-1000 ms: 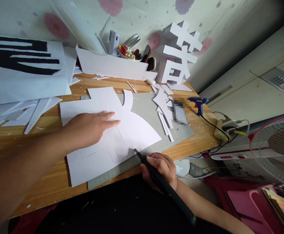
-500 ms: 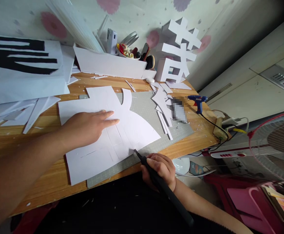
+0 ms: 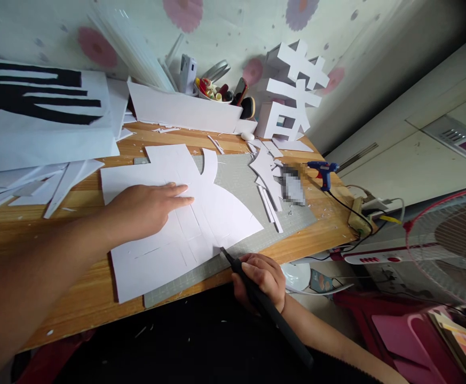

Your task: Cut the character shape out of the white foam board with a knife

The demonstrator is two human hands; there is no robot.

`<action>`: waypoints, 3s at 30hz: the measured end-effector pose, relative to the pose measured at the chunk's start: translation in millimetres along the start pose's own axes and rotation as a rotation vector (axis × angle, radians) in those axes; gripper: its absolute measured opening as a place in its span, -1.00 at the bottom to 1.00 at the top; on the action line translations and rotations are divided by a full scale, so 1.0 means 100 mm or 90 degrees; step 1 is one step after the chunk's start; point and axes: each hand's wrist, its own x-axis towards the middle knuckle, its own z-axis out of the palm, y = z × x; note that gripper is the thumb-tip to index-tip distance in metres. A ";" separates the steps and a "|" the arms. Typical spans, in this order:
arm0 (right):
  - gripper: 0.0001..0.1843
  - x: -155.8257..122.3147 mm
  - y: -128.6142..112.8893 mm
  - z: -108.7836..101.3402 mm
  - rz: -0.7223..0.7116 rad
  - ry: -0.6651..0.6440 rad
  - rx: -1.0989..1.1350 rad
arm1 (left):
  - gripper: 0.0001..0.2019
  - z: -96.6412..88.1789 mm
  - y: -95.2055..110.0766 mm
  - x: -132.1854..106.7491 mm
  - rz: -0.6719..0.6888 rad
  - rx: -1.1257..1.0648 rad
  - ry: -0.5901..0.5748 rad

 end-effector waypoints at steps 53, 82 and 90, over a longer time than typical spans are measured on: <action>-0.81 0.87 0.60 0.66 0.345 -0.042 0.082 | -0.39 0.09 0.00 0.00 0.104 0.025 0.067; -0.92 0.72 0.38 0.48 0.251 -0.098 0.069 | -0.31 0.03 0.10 0.00 0.050 0.097 0.007; -0.94 0.61 0.28 0.34 0.203 -0.101 0.047 | -0.27 0.01 0.11 0.00 0.051 0.076 0.015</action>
